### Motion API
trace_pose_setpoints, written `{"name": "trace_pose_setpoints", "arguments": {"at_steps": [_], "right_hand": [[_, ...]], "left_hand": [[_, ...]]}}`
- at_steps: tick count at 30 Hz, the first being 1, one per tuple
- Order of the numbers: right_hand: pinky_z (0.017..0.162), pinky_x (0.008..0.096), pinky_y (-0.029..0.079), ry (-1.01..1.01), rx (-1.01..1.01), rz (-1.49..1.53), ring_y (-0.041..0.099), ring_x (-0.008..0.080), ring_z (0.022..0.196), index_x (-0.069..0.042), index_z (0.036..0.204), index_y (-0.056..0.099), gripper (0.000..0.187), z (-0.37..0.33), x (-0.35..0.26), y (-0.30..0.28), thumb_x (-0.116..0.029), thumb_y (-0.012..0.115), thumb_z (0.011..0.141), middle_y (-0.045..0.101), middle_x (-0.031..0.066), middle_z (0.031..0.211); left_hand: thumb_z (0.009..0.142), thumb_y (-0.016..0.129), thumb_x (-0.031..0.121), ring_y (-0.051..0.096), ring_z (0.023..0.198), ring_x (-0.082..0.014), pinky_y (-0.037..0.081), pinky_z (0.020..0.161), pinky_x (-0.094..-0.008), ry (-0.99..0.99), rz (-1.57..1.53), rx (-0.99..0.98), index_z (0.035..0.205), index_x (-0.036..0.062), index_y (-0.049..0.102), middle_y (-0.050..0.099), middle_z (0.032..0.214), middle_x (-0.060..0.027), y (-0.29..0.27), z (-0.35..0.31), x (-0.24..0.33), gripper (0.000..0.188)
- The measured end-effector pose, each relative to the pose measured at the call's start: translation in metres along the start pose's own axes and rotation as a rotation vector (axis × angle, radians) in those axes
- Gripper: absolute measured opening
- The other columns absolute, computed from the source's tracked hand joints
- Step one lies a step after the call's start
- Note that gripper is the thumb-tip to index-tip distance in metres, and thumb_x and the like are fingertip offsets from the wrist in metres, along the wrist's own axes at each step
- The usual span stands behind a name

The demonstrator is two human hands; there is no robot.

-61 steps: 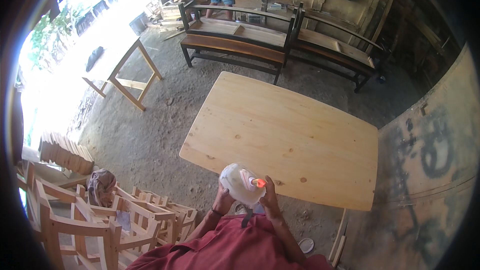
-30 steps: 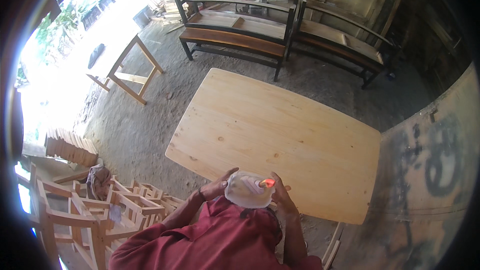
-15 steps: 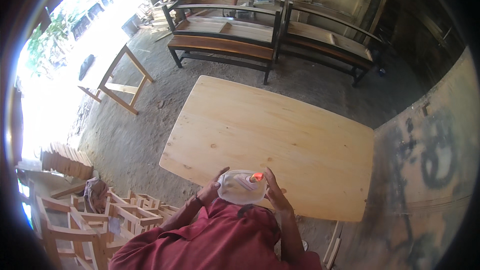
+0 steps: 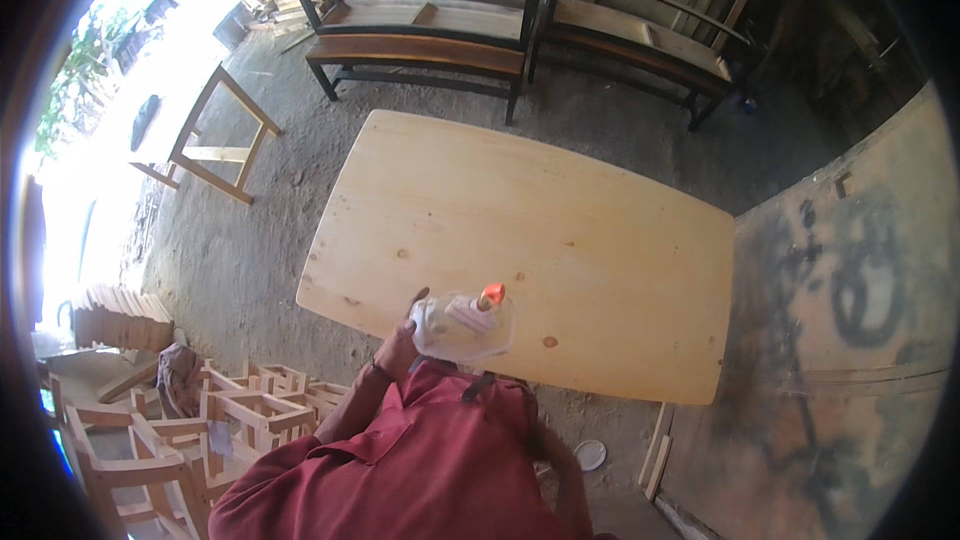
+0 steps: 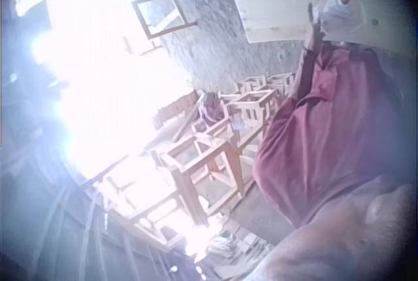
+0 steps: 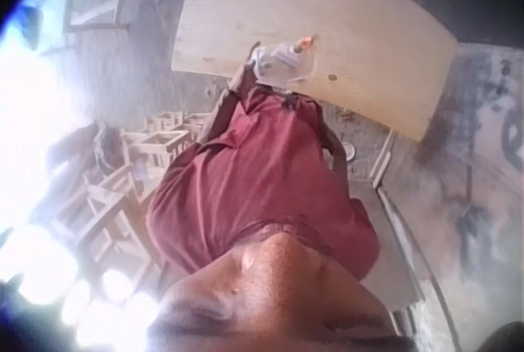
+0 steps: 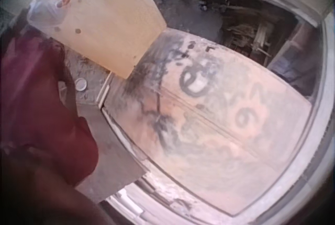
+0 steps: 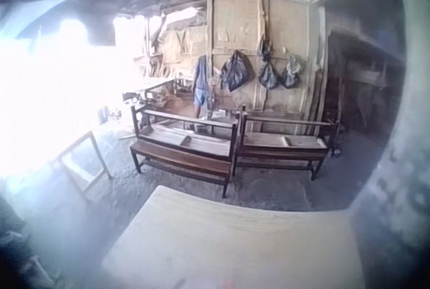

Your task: The person applies a clear coating to a wooden tabletop using a paintbrush, dipping the brush into a plastic container of liquid and making long strokes across the surface.

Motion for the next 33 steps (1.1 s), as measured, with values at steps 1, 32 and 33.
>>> {"name": "trace_pose_setpoints", "arguments": {"at_steps": [1,32,33], "right_hand": [[0.091,0.0386,0.044,-0.027,0.079,-0.006,0.056,0.0331,0.108,-0.001,0.118,0.054,0.038,-0.005,-0.024,-0.016,-0.029,0.056,0.092,0.060,0.0207,0.114],[0.066,0.0365,0.053,-0.774,0.360,-0.537,0.065,0.0268,0.077,-0.007,0.100,0.066,0.028,-0.019,-0.364,-0.122,-0.016,0.073,0.074,0.066,0.0123,0.085],[0.065,0.0361,0.052,-0.716,0.343,-0.491,0.065,0.0269,0.075,-0.007,0.098,0.067,0.026,-0.020,-0.364,-0.123,-0.015,0.073,0.074,0.066,0.0126,0.082]], "left_hand": [[0.066,0.070,0.068,0.029,0.138,-0.0309,0.031,0.108,-0.0496,-0.011,0.016,0.004,0.151,0.0094,0.003,0.026,0.150,-0.0158,-0.001,0.000,0.000,0.123],[0.076,0.064,0.053,0.033,0.134,-0.0313,0.032,0.103,-0.0472,-0.132,0.171,0.114,0.152,0.0153,0.008,0.030,0.149,-0.0142,0.032,0.003,-0.002,0.102],[0.076,0.064,0.053,0.033,0.133,-0.0314,0.032,0.103,-0.0477,-0.128,0.177,0.105,0.152,0.0156,0.008,0.030,0.149,-0.0143,0.034,0.003,0.000,0.102]]}}
Point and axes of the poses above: each hand's wrist, its own z-axis towards the middle knuckle, its own y-axis out of the palm, x = y × z, the point moved 5 cm from there along z, towards the middle knuckle
